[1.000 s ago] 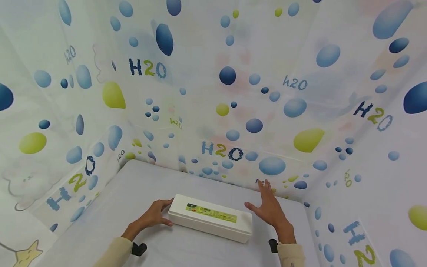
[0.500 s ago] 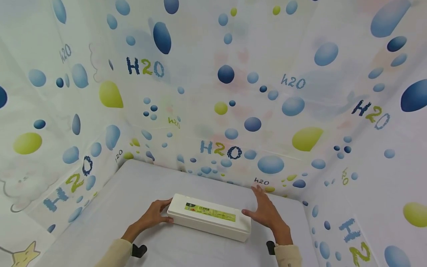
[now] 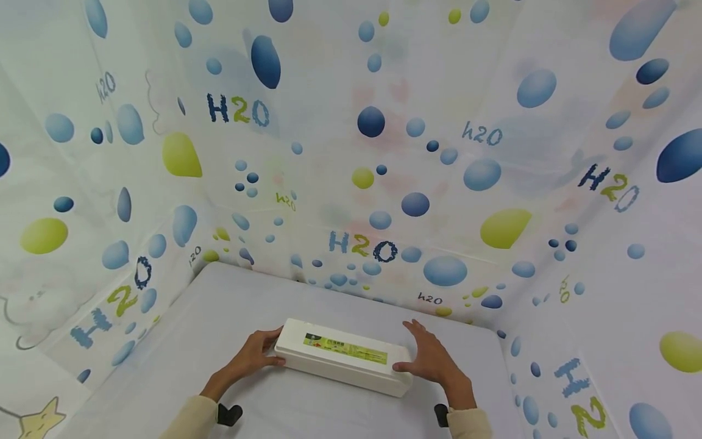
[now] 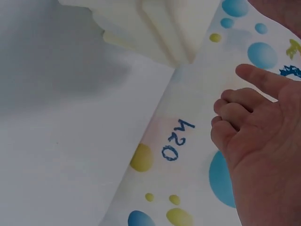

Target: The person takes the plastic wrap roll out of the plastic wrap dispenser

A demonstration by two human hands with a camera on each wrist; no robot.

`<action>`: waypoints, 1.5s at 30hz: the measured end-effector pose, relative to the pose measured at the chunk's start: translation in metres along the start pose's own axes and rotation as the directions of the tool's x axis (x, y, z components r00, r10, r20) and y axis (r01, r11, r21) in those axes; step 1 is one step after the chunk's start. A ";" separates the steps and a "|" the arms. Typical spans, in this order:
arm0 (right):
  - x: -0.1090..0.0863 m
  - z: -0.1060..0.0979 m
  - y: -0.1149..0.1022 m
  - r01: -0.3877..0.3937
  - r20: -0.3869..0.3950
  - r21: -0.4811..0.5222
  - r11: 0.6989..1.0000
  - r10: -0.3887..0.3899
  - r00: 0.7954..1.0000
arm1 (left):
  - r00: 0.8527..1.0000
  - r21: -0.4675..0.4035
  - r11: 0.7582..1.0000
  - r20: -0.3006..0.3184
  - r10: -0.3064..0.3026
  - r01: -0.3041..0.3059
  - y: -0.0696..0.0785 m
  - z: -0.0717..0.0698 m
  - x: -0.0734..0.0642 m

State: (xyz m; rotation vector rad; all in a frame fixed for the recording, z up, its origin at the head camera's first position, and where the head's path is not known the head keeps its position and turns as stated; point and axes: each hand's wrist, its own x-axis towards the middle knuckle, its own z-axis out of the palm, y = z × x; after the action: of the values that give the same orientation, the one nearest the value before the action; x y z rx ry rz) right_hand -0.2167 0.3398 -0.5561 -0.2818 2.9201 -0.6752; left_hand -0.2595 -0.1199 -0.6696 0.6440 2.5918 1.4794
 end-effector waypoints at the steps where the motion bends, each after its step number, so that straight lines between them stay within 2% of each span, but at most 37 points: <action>1: 0.000 0.002 -0.001 0.002 0.007 0.002 1.000 -0.002 1.000 | 1.000 -0.001 1.000 -0.002 -0.005 0.005 0.000 0.000 0.000; 5: 0.000 0.012 -0.004 0.025 0.032 0.021 0.999 -0.025 0.999 | 1.000 -0.037 0.999 0.007 -0.009 0.009 -0.001 0.002 -0.002; 11: 0.001 0.023 -0.007 0.063 0.058 0.033 0.997 -0.065 0.996 | 0.999 -0.118 0.993 0.042 0.020 -0.015 -0.003 0.003 -0.001; 16: 0.001 0.028 -0.012 0.039 0.062 0.046 0.998 -0.042 0.997 | 0.998 -0.151 0.988 0.053 0.023 -0.015 -0.002 0.002 0.000; 20: 0.001 0.029 -0.017 0.027 0.058 0.010 1.000 -0.028 0.998 | 0.998 -0.169 0.986 0.063 0.024 -0.013 -0.002 0.001 0.000; 28: 0.004 0.029 -0.020 0.064 0.068 -0.088 0.994 -0.058 0.996 | 0.997 -0.213 0.977 0.074 0.016 0.000 -0.007 0.003 0.001; 35: 0.009 0.028 -0.018 0.095 0.056 -0.103 0.990 -0.090 0.994 | 0.998 -0.204 0.979 0.069 0.010 0.004 -0.007 0.004 0.001; 42: 0.011 0.028 -0.017 0.081 0.046 -0.090 0.993 -0.077 0.996 | 0.998 -0.184 0.983 0.062 0.014 -0.002 -0.006 0.003 -0.001; 45: 0.010 0.027 -0.016 0.098 0.040 -0.098 0.990 -0.094 0.995 | 0.998 -0.179 0.984 0.065 0.005 0.007 -0.006 0.003 0.000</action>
State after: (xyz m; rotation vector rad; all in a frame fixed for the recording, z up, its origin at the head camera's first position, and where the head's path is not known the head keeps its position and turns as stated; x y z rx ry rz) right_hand -0.2196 0.3124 -0.5743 -0.4433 2.9264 -0.5322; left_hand -0.2607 -0.1202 -0.6764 0.6572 2.3750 1.6382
